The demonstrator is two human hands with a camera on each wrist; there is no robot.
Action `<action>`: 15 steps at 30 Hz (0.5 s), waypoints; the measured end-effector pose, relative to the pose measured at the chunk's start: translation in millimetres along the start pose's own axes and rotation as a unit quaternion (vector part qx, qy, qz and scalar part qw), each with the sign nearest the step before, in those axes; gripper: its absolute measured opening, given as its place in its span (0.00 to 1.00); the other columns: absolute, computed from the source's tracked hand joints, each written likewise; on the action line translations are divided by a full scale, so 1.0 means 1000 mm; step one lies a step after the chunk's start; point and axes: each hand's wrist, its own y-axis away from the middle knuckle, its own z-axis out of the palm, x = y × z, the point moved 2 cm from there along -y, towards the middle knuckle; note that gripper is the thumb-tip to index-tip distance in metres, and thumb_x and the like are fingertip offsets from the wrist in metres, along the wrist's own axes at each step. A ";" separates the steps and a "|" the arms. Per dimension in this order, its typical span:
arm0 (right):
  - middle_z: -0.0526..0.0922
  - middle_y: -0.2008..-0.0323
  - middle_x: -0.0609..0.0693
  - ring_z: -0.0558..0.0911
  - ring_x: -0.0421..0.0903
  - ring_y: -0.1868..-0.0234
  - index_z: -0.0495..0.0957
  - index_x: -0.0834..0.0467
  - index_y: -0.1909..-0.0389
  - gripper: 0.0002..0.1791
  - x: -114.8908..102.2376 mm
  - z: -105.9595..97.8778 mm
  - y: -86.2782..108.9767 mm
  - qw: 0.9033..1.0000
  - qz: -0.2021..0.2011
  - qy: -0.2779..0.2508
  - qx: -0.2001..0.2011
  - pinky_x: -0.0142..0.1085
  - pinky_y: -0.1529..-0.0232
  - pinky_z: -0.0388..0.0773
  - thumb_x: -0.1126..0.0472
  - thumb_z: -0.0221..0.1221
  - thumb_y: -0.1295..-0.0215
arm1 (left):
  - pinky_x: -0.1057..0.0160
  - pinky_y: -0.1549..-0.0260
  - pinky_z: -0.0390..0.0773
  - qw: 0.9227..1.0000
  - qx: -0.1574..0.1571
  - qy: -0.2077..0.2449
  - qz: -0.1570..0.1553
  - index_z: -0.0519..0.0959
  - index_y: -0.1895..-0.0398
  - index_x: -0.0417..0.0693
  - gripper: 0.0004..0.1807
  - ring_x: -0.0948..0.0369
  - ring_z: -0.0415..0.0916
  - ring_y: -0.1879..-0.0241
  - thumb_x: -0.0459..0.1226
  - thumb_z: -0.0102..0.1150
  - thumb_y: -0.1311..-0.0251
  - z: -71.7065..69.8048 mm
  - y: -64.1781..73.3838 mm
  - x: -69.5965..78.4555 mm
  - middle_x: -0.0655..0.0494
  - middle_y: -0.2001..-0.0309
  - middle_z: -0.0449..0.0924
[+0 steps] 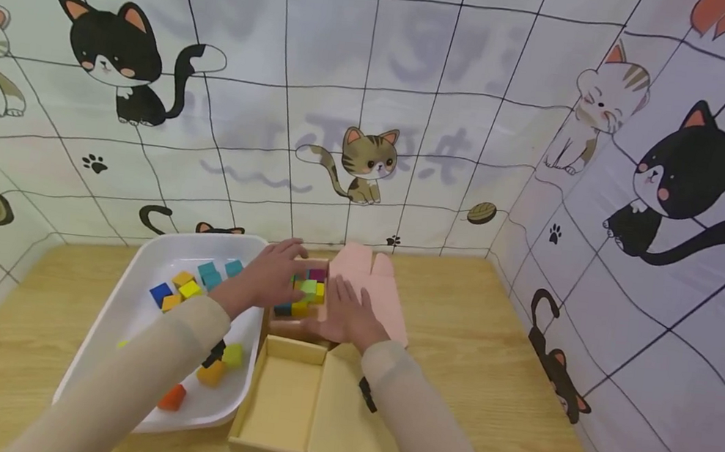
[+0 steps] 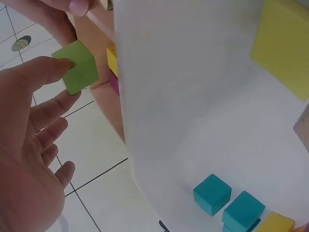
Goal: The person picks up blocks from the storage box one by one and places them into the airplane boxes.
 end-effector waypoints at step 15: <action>0.34 0.21 0.53 0.40 0.51 0.20 0.32 0.55 0.22 0.56 0.000 -0.004 0.005 1.000 0.005 -0.013 0.004 0.57 0.23 0.34 0.26 0.44 0.37 | 0.45 0.27 0.55 0.999 -0.041 -0.025 0.016 0.85 0.62 0.53 0.12 0.52 0.50 0.25 0.48 0.63 0.42 0.024 -0.021 0.013 0.54 0.36 0.69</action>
